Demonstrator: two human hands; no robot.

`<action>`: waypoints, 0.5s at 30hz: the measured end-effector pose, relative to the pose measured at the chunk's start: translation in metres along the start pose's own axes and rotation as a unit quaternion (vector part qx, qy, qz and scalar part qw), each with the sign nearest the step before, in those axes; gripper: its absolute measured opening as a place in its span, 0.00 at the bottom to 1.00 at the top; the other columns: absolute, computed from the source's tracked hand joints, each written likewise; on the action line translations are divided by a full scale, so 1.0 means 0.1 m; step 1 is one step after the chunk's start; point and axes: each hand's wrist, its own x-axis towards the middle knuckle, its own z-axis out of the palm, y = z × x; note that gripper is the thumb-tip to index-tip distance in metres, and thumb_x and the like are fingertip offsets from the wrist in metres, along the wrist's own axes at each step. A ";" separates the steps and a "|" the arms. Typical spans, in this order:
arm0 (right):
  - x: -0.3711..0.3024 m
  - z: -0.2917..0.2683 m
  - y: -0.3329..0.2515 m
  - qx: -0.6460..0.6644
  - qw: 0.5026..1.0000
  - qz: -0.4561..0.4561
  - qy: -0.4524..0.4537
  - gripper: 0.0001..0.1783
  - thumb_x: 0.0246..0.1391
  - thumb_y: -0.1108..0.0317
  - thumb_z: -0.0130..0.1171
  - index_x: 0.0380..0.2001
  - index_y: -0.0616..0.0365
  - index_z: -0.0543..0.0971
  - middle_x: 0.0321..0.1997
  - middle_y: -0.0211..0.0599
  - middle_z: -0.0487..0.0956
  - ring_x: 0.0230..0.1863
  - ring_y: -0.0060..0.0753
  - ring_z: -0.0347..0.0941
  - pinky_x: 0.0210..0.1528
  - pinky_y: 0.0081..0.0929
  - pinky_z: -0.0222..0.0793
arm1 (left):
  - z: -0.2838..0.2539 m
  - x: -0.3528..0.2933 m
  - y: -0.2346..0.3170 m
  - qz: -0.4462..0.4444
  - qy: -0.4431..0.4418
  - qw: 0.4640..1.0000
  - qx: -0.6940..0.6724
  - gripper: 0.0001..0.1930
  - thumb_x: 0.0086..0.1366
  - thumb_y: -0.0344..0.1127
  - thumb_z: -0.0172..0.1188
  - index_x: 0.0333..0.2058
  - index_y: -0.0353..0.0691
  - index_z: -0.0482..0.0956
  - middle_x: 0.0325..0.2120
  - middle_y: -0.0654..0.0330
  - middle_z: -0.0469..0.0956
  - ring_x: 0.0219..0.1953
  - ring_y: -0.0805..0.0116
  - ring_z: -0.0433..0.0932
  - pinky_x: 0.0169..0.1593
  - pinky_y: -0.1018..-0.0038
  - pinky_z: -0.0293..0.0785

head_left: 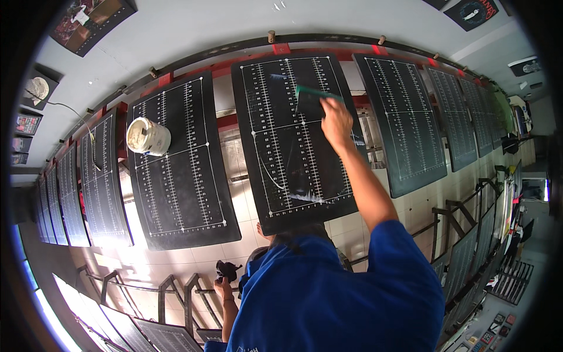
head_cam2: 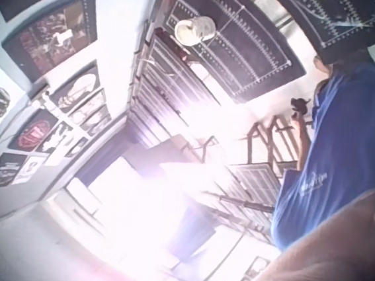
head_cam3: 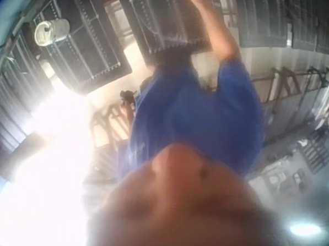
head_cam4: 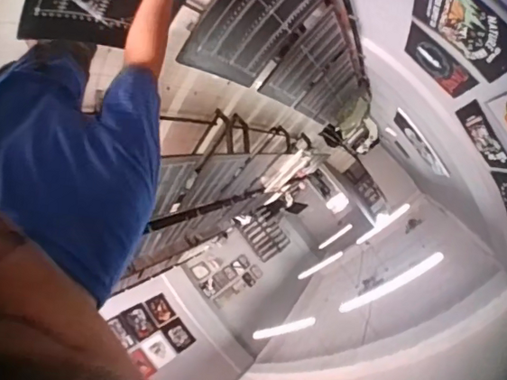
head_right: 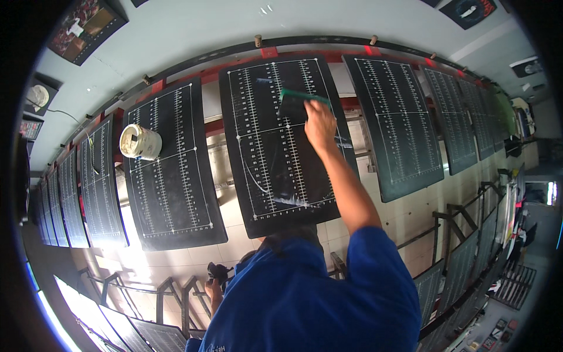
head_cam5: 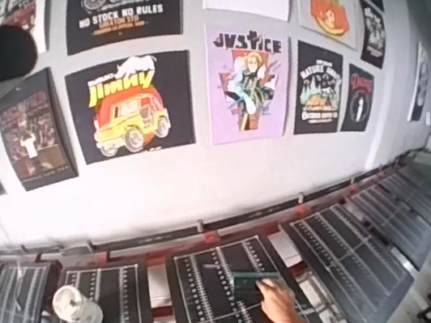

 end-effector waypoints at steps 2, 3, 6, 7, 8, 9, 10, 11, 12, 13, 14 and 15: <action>0.45 0.13 0.26 -0.018 1.000 0.008 0.011 0.27 0.45 0.76 0.64 0.52 0.51 0.80 0.53 0.31 0.78 0.55 0.39 0.75 0.56 0.35 0.74 | -0.02 -0.05 0.30 0.003 -0.008 0.999 -0.034 0.21 0.52 0.43 0.67 0.33 0.26 0.78 0.27 0.50 0.80 0.30 0.56 0.76 0.39 0.60 0.72; 0.52 0.13 0.28 -0.016 1.000 0.012 0.003 0.26 0.46 0.76 0.63 0.52 0.51 0.80 0.53 0.31 0.78 0.55 0.39 0.75 0.56 0.35 0.74 | -0.03 -0.05 0.40 0.010 -0.014 0.999 -0.033 0.21 0.52 0.43 0.67 0.34 0.26 0.78 0.28 0.50 0.80 0.31 0.56 0.76 0.40 0.60 0.72; 0.50 0.13 0.21 -0.015 1.000 0.004 0.019 0.21 0.50 0.74 0.57 0.49 0.51 0.81 0.47 0.30 0.79 0.50 0.40 0.76 0.50 0.37 0.76 | 0.03 0.00 0.51 0.035 -0.029 0.998 -0.038 0.23 0.53 0.42 0.67 0.38 0.25 0.78 0.31 0.48 0.79 0.34 0.56 0.76 0.42 0.61 0.72; 0.30 0.06 0.10 -0.014 1.000 0.005 0.008 0.23 0.49 0.76 0.58 0.51 0.53 0.80 0.48 0.33 0.78 0.50 0.42 0.75 0.49 0.38 0.76 | 0.10 0.02 0.48 0.044 -0.030 0.998 -0.045 0.24 0.53 0.42 0.67 0.39 0.24 0.78 0.33 0.47 0.79 0.36 0.55 0.75 0.43 0.61 0.72; 0.05 -0.09 -0.05 -0.001 1.000 0.001 -0.014 0.26 0.45 0.78 0.60 0.52 0.57 0.79 0.49 0.36 0.77 0.50 0.43 0.74 0.49 0.39 0.75 | 0.18 0.05 0.46 0.051 -0.032 0.997 -0.053 0.24 0.53 0.42 0.67 0.40 0.24 0.78 0.34 0.46 0.79 0.37 0.55 0.75 0.44 0.61 0.71; -0.25 -0.20 -0.14 0.017 0.999 -0.034 0.005 0.30 0.41 0.81 0.61 0.53 0.59 0.78 0.48 0.38 0.76 0.50 0.43 0.74 0.50 0.39 0.75 | 0.27 0.07 0.50 0.045 -0.039 0.997 -0.042 0.25 0.53 0.42 0.67 0.41 0.24 0.78 0.35 0.45 0.78 0.38 0.54 0.75 0.45 0.61 0.71; -0.57 -0.32 -0.24 0.038 0.998 -0.034 -0.026 0.33 0.38 0.82 0.62 0.54 0.58 0.78 0.50 0.38 0.76 0.52 0.43 0.74 0.52 0.38 0.75 | 0.36 0.06 0.53 0.038 -0.046 0.998 -0.031 0.25 0.53 0.43 0.67 0.42 0.25 0.78 0.37 0.45 0.77 0.40 0.53 0.75 0.46 0.61 0.71; -0.86 -0.45 -0.35 0.055 0.997 -0.033 -0.051 0.34 0.36 0.83 0.62 0.54 0.58 0.78 0.51 0.37 0.76 0.54 0.42 0.74 0.54 0.37 0.75 | 0.44 0.04 0.55 0.030 -0.054 0.998 -0.019 0.26 0.53 0.43 0.67 0.43 0.25 0.78 0.38 0.44 0.77 0.41 0.52 0.75 0.47 0.60 0.70; -1.14 -0.48 -0.35 0.072 0.994 -0.062 -0.060 0.38 0.32 0.84 0.62 0.55 0.55 0.78 0.53 0.36 0.77 0.56 0.41 0.74 0.56 0.35 0.74 | 0.53 0.03 0.45 0.014 -0.056 0.997 -0.054 0.25 0.53 0.43 0.67 0.42 0.26 0.79 0.37 0.43 0.76 0.43 0.50 0.75 0.48 0.59 0.71; -1.26 -0.61 -0.42 0.076 0.991 -0.068 -0.091 0.38 0.30 0.85 0.61 0.54 0.54 0.79 0.52 0.35 0.77 0.55 0.41 0.74 0.56 0.34 0.75 | 0.60 0.02 0.36 0.009 -0.067 0.998 -0.002 0.24 0.52 0.42 0.67 0.40 0.26 0.79 0.39 0.42 0.76 0.45 0.50 0.75 0.48 0.59 0.70; -1.27 -0.61 -0.38 0.065 0.991 -0.067 -0.091 0.38 0.31 0.85 0.62 0.54 0.53 0.79 0.52 0.35 0.77 0.55 0.41 0.75 0.56 0.35 0.75 | 0.65 -0.02 0.30 0.022 -0.063 0.998 -0.018 0.22 0.52 0.41 0.67 0.39 0.26 0.79 0.38 0.42 0.77 0.43 0.49 0.76 0.47 0.59 0.71; -1.25 -0.60 -0.33 0.055 0.992 -0.069 -0.093 0.38 0.32 0.84 0.62 0.54 0.53 0.79 0.52 0.35 0.77 0.55 0.41 0.75 0.56 0.35 0.75 | 0.72 -0.09 0.24 0.032 -0.058 0.997 -0.035 0.21 0.52 0.41 0.67 0.37 0.26 0.80 0.36 0.41 0.78 0.41 0.49 0.76 0.46 0.59 0.71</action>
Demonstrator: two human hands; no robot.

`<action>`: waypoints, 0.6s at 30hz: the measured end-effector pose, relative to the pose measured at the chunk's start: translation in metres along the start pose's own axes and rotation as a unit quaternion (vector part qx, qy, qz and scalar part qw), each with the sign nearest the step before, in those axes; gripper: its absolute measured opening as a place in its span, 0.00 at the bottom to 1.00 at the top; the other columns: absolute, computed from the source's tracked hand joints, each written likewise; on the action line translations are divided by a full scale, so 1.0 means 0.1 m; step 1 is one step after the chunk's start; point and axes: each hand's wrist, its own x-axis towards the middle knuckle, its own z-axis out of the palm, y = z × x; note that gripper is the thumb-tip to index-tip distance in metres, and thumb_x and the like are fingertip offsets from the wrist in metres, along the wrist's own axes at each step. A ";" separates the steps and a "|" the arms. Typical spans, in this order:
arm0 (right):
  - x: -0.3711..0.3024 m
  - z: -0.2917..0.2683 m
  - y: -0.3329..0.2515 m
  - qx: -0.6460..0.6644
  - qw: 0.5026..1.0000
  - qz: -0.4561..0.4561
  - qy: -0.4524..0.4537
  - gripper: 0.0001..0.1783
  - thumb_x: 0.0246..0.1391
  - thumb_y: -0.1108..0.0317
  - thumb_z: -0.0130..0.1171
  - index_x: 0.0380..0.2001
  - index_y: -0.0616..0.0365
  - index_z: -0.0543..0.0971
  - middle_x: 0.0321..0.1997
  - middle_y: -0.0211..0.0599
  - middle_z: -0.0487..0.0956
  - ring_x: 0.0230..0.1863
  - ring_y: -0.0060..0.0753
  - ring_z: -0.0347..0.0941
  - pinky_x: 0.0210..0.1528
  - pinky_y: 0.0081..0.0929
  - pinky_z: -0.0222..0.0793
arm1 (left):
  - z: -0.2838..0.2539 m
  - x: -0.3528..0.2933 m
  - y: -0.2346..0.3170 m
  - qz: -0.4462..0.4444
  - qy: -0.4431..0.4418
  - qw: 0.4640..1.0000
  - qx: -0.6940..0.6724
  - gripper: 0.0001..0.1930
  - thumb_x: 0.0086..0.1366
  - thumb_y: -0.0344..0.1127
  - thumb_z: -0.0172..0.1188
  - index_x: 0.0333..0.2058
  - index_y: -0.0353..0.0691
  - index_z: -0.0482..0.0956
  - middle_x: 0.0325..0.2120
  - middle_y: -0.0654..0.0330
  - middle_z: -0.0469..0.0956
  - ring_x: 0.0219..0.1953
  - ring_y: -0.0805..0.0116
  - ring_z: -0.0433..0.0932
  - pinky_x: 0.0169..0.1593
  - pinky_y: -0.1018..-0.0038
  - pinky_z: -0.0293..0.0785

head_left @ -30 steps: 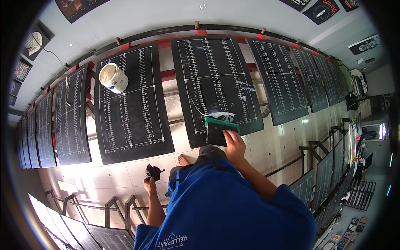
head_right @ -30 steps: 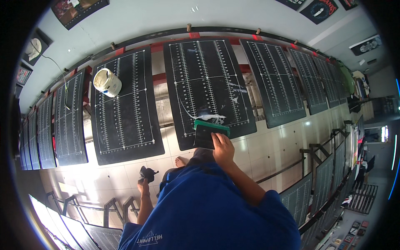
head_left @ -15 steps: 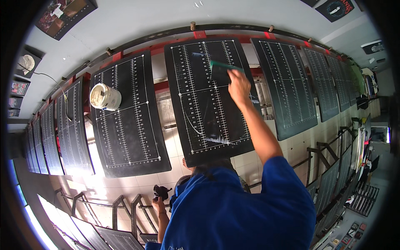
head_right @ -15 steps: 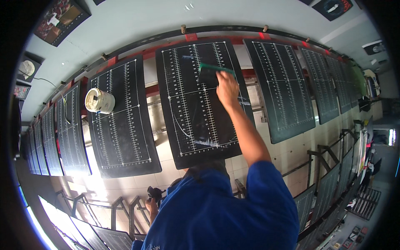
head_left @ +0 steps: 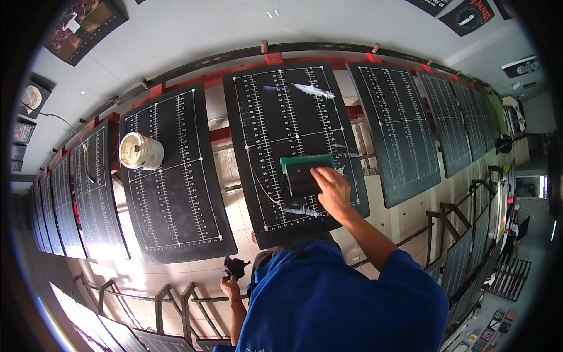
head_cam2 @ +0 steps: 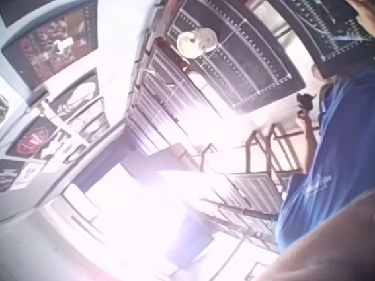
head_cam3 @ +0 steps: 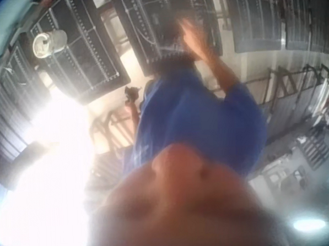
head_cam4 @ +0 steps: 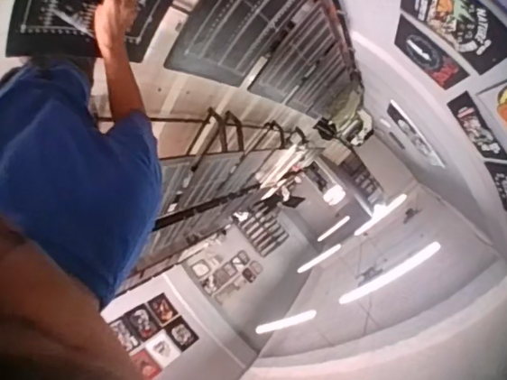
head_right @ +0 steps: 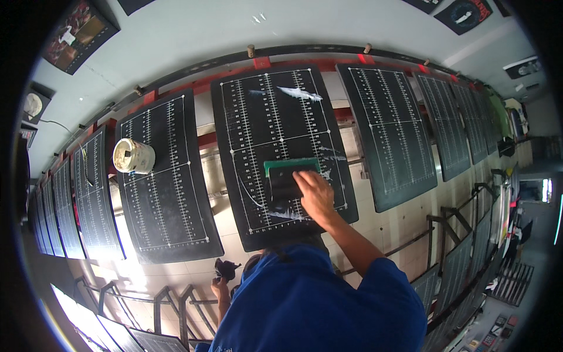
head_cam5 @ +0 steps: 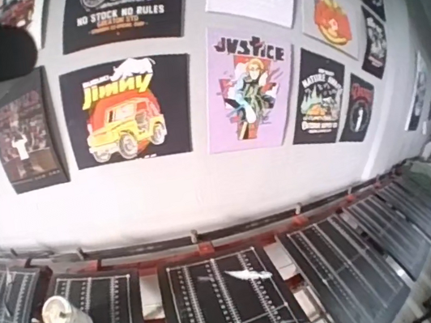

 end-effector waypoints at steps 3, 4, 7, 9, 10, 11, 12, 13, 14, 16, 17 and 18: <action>0.59 -0.01 0.29 -0.022 0.996 0.079 0.029 0.33 0.39 0.81 0.65 0.54 0.54 0.78 0.53 0.37 0.77 0.55 0.43 0.75 0.54 0.38 0.75 | -0.06 -0.19 0.16 0.009 -0.005 1.000 -0.001 0.19 0.52 0.40 0.67 0.33 0.26 0.79 0.30 0.44 0.79 0.34 0.52 0.76 0.42 0.58 0.72; 0.89 -0.04 0.39 -0.069 0.991 0.080 0.078 0.23 0.45 0.79 0.61 0.49 0.60 0.79 0.46 0.39 0.78 0.48 0.45 0.76 0.47 0.39 0.77 | -0.11 -0.23 0.20 0.010 0.009 1.000 0.005 0.19 0.52 0.39 0.67 0.32 0.26 0.79 0.28 0.45 0.78 0.33 0.53 0.76 0.41 0.58 0.72; 1.66 0.24 0.71 -0.170 0.963 0.176 0.110 0.12 0.46 0.72 0.63 0.37 0.59 0.79 0.40 0.42 0.78 0.43 0.46 0.78 0.40 0.40 0.79 | -0.26 -0.35 0.28 0.003 0.035 0.999 0.002 0.19 0.52 0.39 0.67 0.31 0.24 0.78 0.24 0.48 0.76 0.30 0.57 0.74 0.39 0.60 0.71; 2.11 0.36 0.65 -0.138 0.952 0.250 0.107 0.05 0.46 0.72 0.62 0.29 0.60 0.80 0.39 0.42 0.78 0.44 0.47 0.79 0.40 0.41 0.80 | -0.30 -0.38 0.07 -0.002 0.067 0.998 -0.020 0.20 0.52 0.40 0.67 0.32 0.24 0.78 0.24 0.48 0.77 0.30 0.57 0.74 0.39 0.60 0.71; 2.28 0.42 0.57 -0.131 0.950 0.259 0.119 0.06 0.48 0.71 0.61 0.31 0.60 0.82 0.40 0.42 0.78 0.44 0.47 0.79 0.41 0.42 0.80 | -0.30 -0.40 -0.04 -0.004 0.083 0.996 -0.034 0.20 0.53 0.40 0.67 0.32 0.24 0.78 0.24 0.48 0.77 0.30 0.58 0.74 0.39 0.61 0.71; 2.41 0.45 0.46 -0.117 0.954 0.255 0.107 0.06 0.48 0.71 0.61 0.31 0.59 0.82 0.40 0.43 0.79 0.44 0.47 0.79 0.41 0.42 0.80 | -0.30 -0.44 -0.09 -0.008 0.074 0.997 -0.035 0.20 0.53 0.40 0.67 0.33 0.24 0.78 0.25 0.48 0.78 0.30 0.58 0.74 0.39 0.60 0.72; 2.51 0.49 0.34 -0.103 0.957 0.254 0.096 0.07 0.49 0.70 0.61 0.31 0.59 0.83 0.40 0.43 0.79 0.44 0.47 0.79 0.42 0.42 0.80 | -0.32 -0.47 -0.13 -0.010 0.064 0.997 -0.035 0.20 0.53 0.40 0.67 0.33 0.24 0.78 0.25 0.48 0.78 0.30 0.58 0.74 0.39 0.60 0.72; 2.57 0.56 0.20 -0.092 0.967 0.223 0.086 0.06 0.49 0.70 0.61 0.30 0.59 0.83 0.40 0.43 0.79 0.44 0.46 0.79 0.42 0.41 0.79 | -0.33 -0.48 -0.16 -0.012 0.054 0.998 -0.035 0.20 0.53 0.40 0.67 0.33 0.24 0.78 0.26 0.48 0.79 0.30 0.58 0.74 0.39 0.60 0.72; 2.61 0.61 0.05 -0.083 0.975 0.194 0.076 0.06 0.49 0.70 0.61 0.29 0.59 0.82 0.40 0.43 0.79 0.44 0.46 0.78 0.42 0.41 0.79 | -0.33 -0.49 -0.15 -0.028 0.050 0.998 -0.035 0.20 0.53 0.40 0.67 0.33 0.24 0.78 0.26 0.47 0.79 0.30 0.58 0.75 0.39 0.60 0.72; 2.56 0.74 -0.18 -0.086 0.980 0.142 0.106 0.04 0.49 0.72 0.59 0.29 0.59 0.81 0.40 0.43 0.78 0.44 0.46 0.78 0.43 0.39 0.79 | -0.35 -0.51 -0.11 -0.058 0.039 0.997 -0.034 0.20 0.53 0.40 0.67 0.33 0.24 0.79 0.27 0.46 0.80 0.30 0.57 0.76 0.39 0.60 0.72; 2.47 0.76 -0.23 -0.077 0.984 0.117 0.111 0.04 0.49 0.73 0.59 0.30 0.59 0.80 0.39 0.42 0.78 0.44 0.46 0.78 0.43 0.39 0.78 | -0.35 -0.50 -0.15 -0.048 0.045 0.997 -0.037 0.20 0.53 0.41 0.67 0.33 0.24 0.79 0.27 0.46 0.80 0.30 0.57 0.76 0.39 0.60 0.72; 2.34 0.76 -0.28 -0.069 0.986 0.093 0.116 0.04 0.50 0.74 0.58 0.30 0.60 0.79 0.39 0.42 0.78 0.43 0.46 0.77 0.43 0.39 0.78 | -0.35 -0.47 -0.18 -0.036 0.050 0.997 -0.039 0.20 0.53 0.41 0.67 0.33 0.24 0.79 0.27 0.46 0.80 0.30 0.57 0.76 0.39 0.60 0.72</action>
